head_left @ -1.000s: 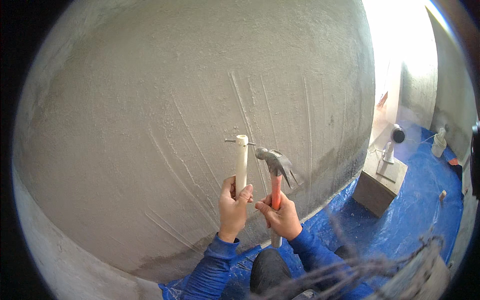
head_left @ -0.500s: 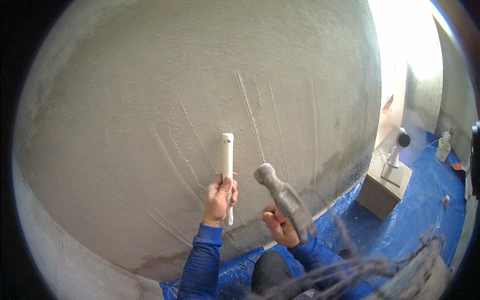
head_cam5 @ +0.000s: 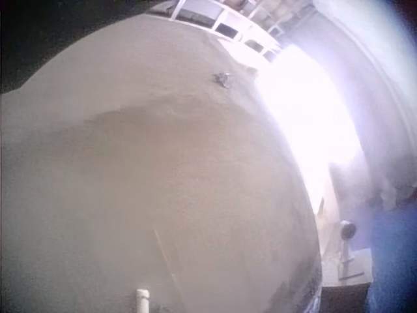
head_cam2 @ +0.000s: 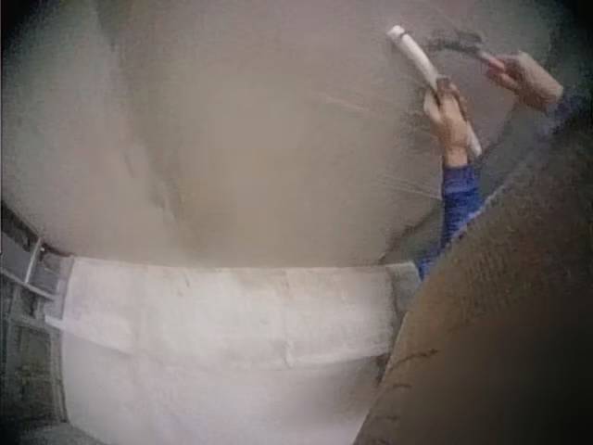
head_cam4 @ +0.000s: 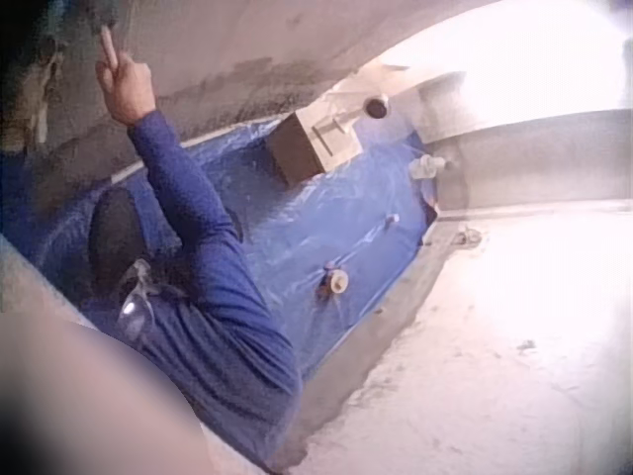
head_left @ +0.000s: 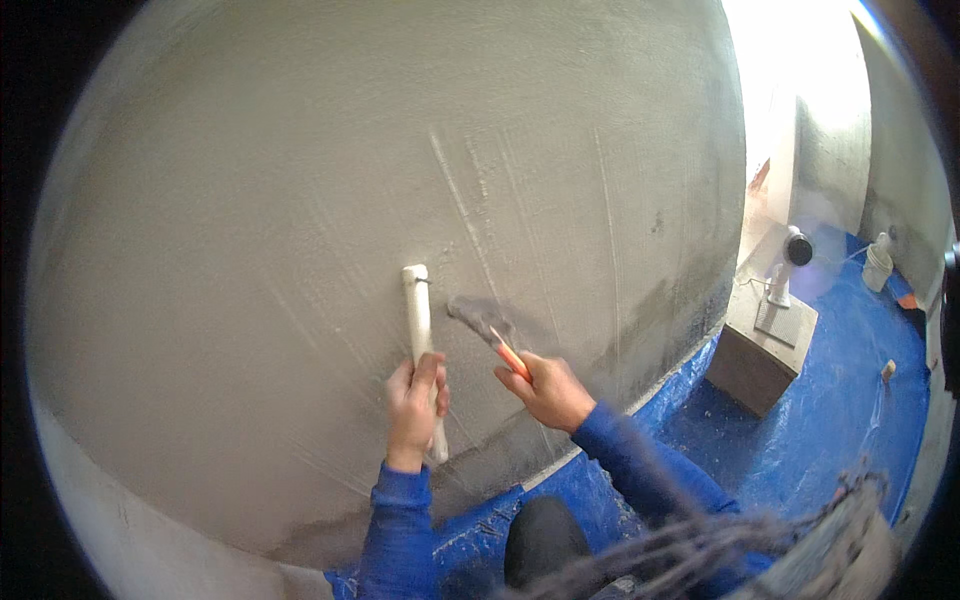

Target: The person uses a hammer and a white cylindrical tool to repeatedly strike a concrete wall, creating chips and debris. The person works on multiple spots along the wall, moving the tool and hammer between locations.

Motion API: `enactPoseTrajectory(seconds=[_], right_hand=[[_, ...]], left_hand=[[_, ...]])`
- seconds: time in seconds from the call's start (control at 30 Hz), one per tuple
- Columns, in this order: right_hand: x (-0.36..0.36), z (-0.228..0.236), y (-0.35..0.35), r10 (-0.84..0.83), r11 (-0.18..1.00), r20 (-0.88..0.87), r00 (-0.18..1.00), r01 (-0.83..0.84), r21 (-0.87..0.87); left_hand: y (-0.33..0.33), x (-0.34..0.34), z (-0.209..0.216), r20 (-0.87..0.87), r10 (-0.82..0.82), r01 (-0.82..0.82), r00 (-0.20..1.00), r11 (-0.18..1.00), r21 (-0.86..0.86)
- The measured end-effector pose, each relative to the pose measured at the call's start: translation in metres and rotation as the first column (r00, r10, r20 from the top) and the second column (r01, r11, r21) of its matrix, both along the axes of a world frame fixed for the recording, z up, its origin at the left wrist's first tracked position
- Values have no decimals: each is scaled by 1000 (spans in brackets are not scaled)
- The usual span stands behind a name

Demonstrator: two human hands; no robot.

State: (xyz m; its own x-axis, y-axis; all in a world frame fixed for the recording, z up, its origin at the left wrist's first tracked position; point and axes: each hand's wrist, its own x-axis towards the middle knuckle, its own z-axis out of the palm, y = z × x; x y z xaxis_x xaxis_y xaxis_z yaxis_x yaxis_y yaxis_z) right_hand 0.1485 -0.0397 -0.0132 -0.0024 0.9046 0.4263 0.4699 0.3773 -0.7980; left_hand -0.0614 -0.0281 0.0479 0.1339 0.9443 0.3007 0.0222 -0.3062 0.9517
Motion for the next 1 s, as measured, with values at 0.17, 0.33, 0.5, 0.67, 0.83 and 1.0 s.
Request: enactPoseTrajectory(seconds=[0.17,0.33,0.5,0.67,0.83,1.0], right_hand=[[102,2,-27,71,996,227,971,-57,-64],[205,38,-121,15,851,295,956,143,-506],[244,21,-306,-206,460,330,921,389,-798],[183,21,-537,-385,-114,362,849,346,-931],[63,105,-705,-659,-406,343,669,67,-911],[-39,167,-782,-874,-441,394,284,-125,-889]], left_hand=[[-16,0,46,-357,61,-53,932,998,34],[-46,22,34,-404,-220,-13,888,865,-501],[-115,32,-16,-633,-515,69,579,804,-591],[-156,37,21,-587,-754,181,295,647,-741],[-150,108,96,-661,-749,327,-46,614,-718],[-176,219,119,-663,-702,521,-260,476,-709]])
